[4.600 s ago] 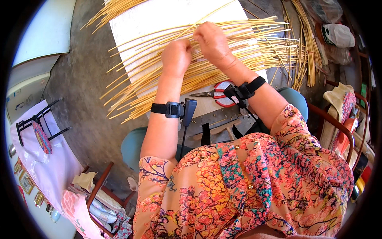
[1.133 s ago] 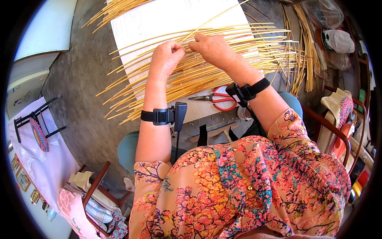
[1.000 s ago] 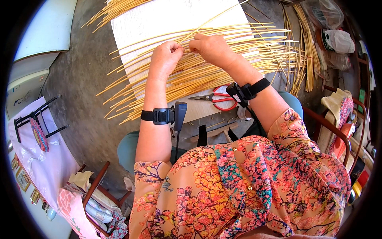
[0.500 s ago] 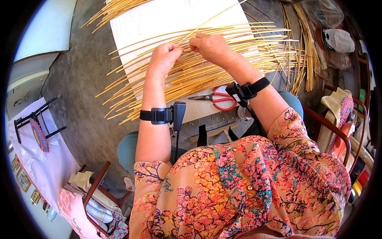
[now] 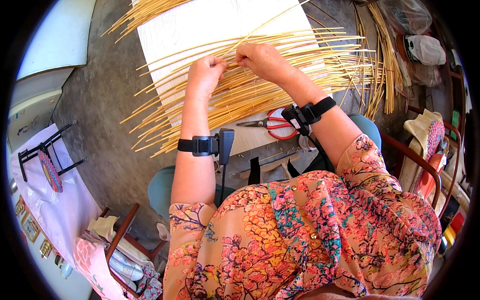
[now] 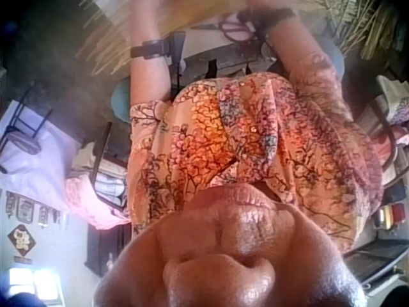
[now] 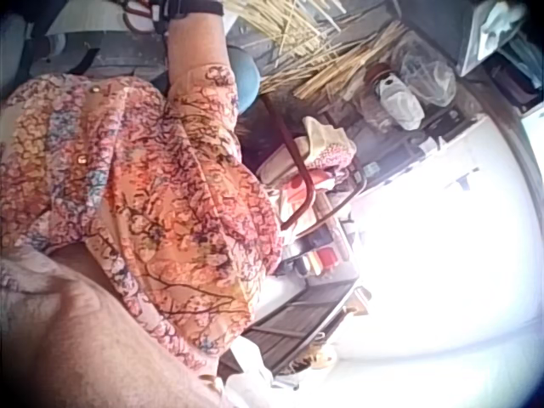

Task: The person weaves thin wooden sticks together by hand, tying them with white thread at regular intervals. The person handles the sticks and thread to secure the arrangement on the table.

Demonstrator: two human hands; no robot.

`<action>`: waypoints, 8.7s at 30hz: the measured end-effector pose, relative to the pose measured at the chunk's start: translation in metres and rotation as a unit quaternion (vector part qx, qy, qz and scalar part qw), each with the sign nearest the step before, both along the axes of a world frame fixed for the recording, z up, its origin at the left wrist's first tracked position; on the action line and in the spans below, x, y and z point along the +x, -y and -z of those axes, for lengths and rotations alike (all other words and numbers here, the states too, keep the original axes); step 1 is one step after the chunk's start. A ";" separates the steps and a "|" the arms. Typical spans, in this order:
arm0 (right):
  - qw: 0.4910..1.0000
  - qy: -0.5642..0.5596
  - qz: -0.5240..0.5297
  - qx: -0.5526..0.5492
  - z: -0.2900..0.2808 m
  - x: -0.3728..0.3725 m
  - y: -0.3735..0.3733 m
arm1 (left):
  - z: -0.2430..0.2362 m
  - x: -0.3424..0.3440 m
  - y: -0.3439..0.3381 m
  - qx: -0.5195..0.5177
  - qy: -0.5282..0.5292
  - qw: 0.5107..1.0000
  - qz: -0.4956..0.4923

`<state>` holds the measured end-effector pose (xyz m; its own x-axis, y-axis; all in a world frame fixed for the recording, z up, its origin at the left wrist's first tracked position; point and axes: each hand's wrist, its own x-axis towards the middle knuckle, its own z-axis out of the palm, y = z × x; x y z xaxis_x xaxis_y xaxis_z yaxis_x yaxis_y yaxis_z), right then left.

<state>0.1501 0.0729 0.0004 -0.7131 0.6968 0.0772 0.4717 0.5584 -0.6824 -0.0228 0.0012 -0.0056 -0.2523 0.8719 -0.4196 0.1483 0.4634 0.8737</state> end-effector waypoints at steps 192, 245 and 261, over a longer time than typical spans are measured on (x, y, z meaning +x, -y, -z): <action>0.851 -0.008 0.182 -0.492 -0.021 0.022 0.023 | -0.010 0.024 -0.007 0.133 -0.386 0.894 0.186; 0.866 0.020 0.164 -0.472 -0.020 0.015 0.029 | -0.014 -0.010 -0.010 0.026 0.026 0.993 0.112; 0.855 0.010 0.177 -0.487 -0.004 0.019 0.025 | -0.020 0.035 -0.006 0.148 -0.414 0.880 0.179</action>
<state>0.1687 0.0477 0.0049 -0.4388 0.5959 -0.6726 0.5099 -0.4512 -0.7324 0.0121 0.0076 0.0147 -0.0525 0.9979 0.0382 0.8812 0.0283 0.4719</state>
